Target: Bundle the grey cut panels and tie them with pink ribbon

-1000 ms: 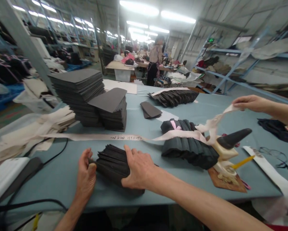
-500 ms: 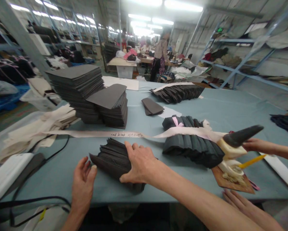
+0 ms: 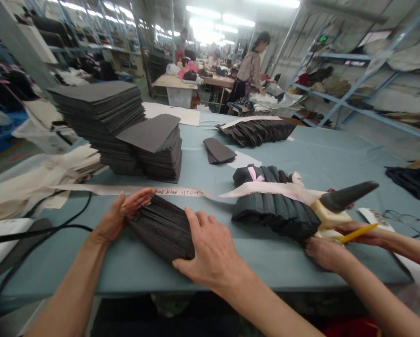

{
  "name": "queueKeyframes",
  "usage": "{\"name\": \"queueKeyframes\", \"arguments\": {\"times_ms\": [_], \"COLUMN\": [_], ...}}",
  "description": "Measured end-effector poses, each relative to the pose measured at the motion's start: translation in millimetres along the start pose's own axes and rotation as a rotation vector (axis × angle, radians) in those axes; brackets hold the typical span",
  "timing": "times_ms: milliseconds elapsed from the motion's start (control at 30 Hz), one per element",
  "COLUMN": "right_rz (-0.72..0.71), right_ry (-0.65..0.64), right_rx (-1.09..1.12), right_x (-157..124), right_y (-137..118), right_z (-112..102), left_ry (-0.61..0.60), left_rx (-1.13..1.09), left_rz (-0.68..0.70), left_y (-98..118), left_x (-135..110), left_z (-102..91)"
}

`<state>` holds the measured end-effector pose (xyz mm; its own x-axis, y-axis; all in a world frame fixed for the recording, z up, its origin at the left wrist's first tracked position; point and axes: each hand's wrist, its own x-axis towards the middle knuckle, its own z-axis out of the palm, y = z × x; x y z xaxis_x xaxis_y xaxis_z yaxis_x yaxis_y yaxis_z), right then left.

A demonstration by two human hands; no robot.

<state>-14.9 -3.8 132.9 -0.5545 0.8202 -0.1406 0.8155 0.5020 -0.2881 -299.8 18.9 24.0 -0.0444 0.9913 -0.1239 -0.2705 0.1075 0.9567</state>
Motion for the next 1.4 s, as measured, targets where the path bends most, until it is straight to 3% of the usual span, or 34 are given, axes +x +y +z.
{"name": "queueKeyframes", "arguments": {"times_ms": [200,300,433,667,733,900,1000,1200,1300,1400], "right_rz": [-0.076,-0.146,-0.204,-0.16,-0.153,-0.08,-0.026,0.043,0.099,0.175], "right_ry": [0.178,0.33,0.54,0.738,0.76,0.76,0.739,0.754,0.743,0.7], "right_rx": [0.015,0.065,0.204,0.391,0.43,0.539,0.581,0.603,0.659,0.651], "right_x": [-17,-25,-34,-35,-35,-37,-37,-32,-29,-30], "right_y": [10,16,24,26,25,21,17,15,17,19], "right_z": [22,40,66,100,107,126,138,152,155,159], "left_ry": [0.019,0.005,0.091,0.249,0.274,0.116,0.121,0.326,0.486,0.57], "left_rx": [0.441,0.537,0.383,0.035,-0.039,-0.025,-0.042,-0.188,-0.208,-0.147], "left_rz": [0.074,0.075,0.012,-0.065,-0.027,-0.001,-0.022,-0.012,0.07,0.17], "left_y": [23,23,9,-15,-17,-16,-17,-26,-32,-38], "left_x": [7,5,1,-8,-13,-20,-20,-12,-9,-5], "left_z": [15.4,19.5,12.1,1.1,2.6,11.5,14.5,26.5,36.7,42.9]}}
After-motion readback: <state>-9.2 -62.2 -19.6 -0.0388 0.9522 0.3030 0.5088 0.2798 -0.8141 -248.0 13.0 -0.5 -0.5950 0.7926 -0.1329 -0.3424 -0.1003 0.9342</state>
